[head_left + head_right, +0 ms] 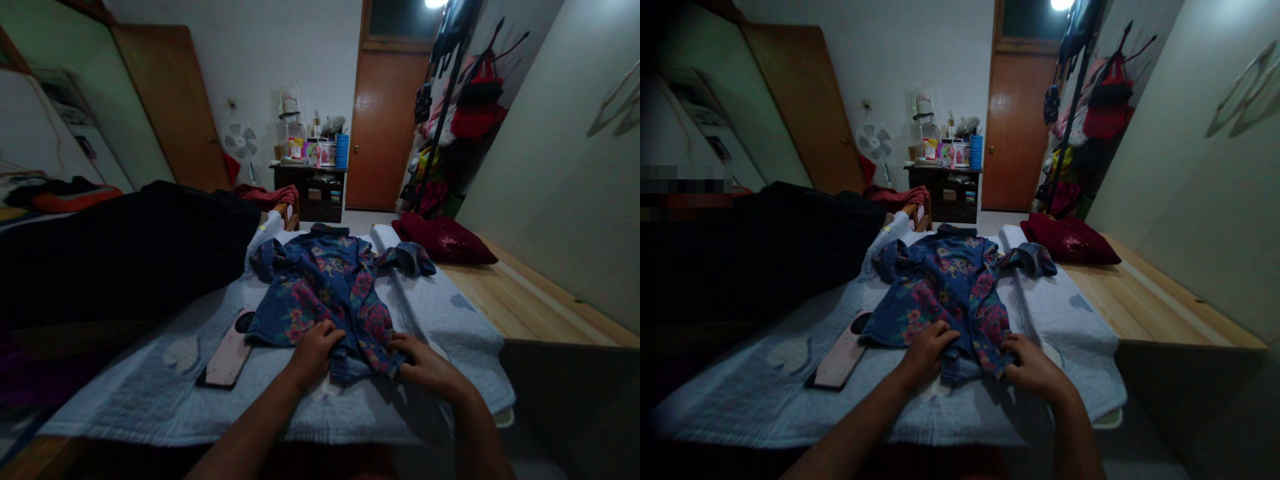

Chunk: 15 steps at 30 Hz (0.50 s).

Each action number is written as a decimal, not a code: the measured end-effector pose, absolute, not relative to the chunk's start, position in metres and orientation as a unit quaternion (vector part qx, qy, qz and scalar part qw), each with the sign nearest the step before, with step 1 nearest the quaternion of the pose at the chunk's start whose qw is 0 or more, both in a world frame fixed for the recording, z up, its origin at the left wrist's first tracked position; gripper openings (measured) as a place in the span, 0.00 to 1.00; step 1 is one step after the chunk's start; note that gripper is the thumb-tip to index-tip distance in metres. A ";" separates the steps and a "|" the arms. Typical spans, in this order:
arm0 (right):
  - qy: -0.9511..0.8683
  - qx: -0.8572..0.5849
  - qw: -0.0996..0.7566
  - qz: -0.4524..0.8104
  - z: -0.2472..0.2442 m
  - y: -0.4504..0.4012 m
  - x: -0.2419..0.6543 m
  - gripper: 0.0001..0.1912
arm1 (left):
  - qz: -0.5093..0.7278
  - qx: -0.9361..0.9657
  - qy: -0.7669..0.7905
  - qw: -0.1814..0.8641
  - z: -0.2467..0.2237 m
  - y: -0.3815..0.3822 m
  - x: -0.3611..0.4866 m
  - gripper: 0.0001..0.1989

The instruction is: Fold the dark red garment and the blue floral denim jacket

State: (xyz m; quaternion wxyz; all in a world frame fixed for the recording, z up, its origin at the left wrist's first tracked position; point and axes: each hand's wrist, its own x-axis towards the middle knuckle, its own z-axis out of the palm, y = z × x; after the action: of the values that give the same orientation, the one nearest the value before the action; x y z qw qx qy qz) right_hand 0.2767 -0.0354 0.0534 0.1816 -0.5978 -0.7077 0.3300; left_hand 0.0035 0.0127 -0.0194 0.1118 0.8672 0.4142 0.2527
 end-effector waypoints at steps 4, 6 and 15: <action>-0.697 -0.583 0.194 0.370 0.062 -0.030 0.278 0.22 | 0.263 0.862 0.423 0.095 -0.019 0.012 0.002 0.22; -0.688 -0.610 0.199 0.339 0.058 -0.021 0.275 0.23 | 0.266 0.861 0.424 0.093 -0.017 0.012 0.000 0.21; -0.714 -0.680 0.137 0.088 0.035 0.021 0.222 0.24 | 0.317 0.848 0.416 0.088 -0.012 0.015 -0.009 0.15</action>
State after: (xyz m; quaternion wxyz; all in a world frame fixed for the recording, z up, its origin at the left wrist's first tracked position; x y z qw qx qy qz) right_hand 0.2221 0.0210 0.0345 0.1375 -0.6805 -0.7144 0.0875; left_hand -0.0085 0.0146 -0.0122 0.0880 0.8477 0.4161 0.3171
